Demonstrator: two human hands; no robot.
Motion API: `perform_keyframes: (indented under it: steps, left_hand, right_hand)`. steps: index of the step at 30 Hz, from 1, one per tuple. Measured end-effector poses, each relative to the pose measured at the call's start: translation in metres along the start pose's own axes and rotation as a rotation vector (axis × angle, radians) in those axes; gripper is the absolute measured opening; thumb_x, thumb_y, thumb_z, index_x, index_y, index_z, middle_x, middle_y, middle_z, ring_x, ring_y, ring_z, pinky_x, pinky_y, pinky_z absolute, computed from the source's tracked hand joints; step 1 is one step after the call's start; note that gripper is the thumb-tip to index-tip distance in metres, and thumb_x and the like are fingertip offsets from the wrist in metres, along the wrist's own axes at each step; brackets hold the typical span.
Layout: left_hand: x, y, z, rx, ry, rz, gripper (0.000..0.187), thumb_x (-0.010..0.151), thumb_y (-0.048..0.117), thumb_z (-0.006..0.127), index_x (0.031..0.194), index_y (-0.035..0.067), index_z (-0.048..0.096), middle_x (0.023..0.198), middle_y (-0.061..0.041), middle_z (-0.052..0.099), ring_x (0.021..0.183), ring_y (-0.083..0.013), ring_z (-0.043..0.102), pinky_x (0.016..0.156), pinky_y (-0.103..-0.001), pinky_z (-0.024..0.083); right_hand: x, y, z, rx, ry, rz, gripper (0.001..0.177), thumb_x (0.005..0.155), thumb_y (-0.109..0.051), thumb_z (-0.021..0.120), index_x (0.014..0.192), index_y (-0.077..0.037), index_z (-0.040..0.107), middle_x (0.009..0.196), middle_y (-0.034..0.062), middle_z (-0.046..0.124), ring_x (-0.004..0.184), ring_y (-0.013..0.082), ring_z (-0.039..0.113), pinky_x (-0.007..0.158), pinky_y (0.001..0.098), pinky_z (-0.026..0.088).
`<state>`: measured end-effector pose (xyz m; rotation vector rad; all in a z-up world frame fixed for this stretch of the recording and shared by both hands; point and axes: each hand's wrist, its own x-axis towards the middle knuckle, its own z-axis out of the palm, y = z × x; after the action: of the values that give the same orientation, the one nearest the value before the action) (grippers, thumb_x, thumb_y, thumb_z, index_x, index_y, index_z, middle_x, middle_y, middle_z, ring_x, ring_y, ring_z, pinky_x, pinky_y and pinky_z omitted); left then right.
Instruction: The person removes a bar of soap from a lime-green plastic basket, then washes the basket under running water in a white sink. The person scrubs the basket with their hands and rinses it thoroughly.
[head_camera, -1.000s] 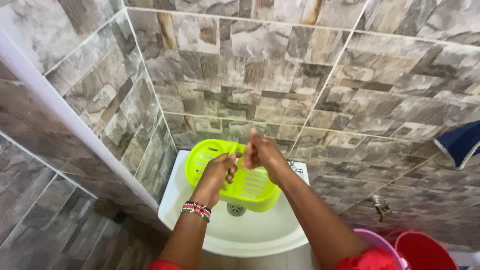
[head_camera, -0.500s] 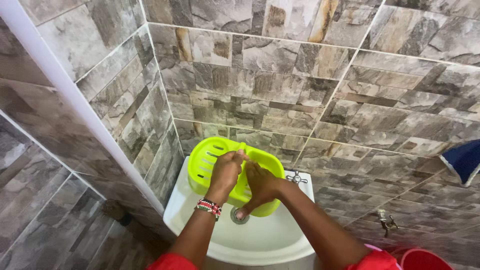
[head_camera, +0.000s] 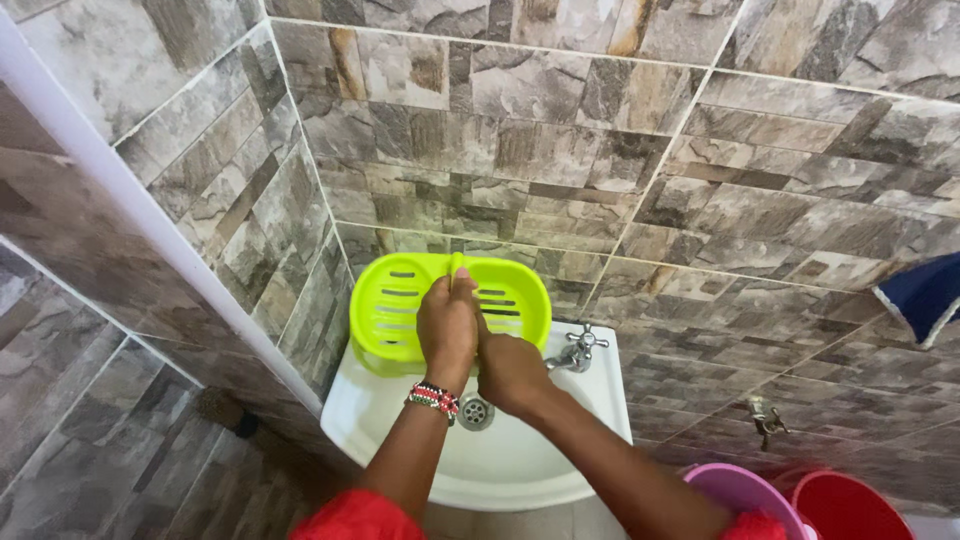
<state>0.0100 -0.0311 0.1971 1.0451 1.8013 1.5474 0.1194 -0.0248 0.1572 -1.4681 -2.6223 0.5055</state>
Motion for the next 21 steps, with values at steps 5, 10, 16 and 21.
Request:
perform_keyframes:
  steps: [5, 10, 16, 21]
  left_hand:
    - [0.000, 0.005, -0.003, 0.263, 0.008, 0.060, 0.042, 0.098, 0.042, 0.053, 0.092, 0.005, 0.072, 0.093, -0.019, 0.074, 0.089, -0.0413, 0.067, 0.077, -0.051, 0.049]
    - [-0.001, 0.002, -0.012, 0.503, -0.037, 0.220, 0.043, 0.099, 0.044, 0.052, 0.101, 0.005, 0.070, 0.097, -0.023, 0.072, 0.092, -0.0460, 0.066, 0.079, -0.056, 0.049]
    - [0.000, 0.004, -0.023, 0.464, -0.227, 0.402, 0.049, 0.100, 0.046, 0.053, 0.114, 0.003, 0.071, 0.097, -0.023, 0.071, 0.091, -0.0443, 0.066, 0.080, -0.052, 0.052]
    - [-0.022, 0.001, -0.042, 0.408, -0.067, 0.537, 0.059, 0.090, 0.036, 0.074, 0.137, 0.002, 0.058, 0.136, -0.024, 0.052, 0.128, -0.0417, 0.050, 0.109, -0.050, 0.042]
  right_hand:
    - [-0.016, -0.008, 0.006, 0.132, 0.167, -0.011, 0.035, 0.085, -0.009, 0.067, 0.118, -0.001, 0.058, 0.081, 0.0232, 0.072, 0.075, 0.0437, 0.070, 0.067, 0.0545, 0.055]
    - [-0.037, -0.002, -0.007, 0.060, 0.161, -0.197, 0.054, 0.079, -0.013, 0.073, 0.127, 0.001, 0.053, 0.080, 0.0204, 0.070, 0.075, 0.0418, 0.069, 0.065, 0.0526, 0.055]
    - [-0.048, 0.013, -0.008, -0.100, 0.211, -0.407, 0.018, 0.079, -0.020, 0.077, 0.086, -0.007, 0.068, 0.081, 0.0128, 0.071, 0.081, 0.0358, 0.067, 0.072, 0.0471, 0.052]
    - [-0.049, 0.007, 0.003, -0.071, 0.234, -0.380, 0.011, 0.083, -0.018, 0.074, 0.083, -0.009, 0.069, 0.074, 0.0143, 0.070, 0.072, 0.0356, 0.069, 0.066, 0.0480, 0.054]
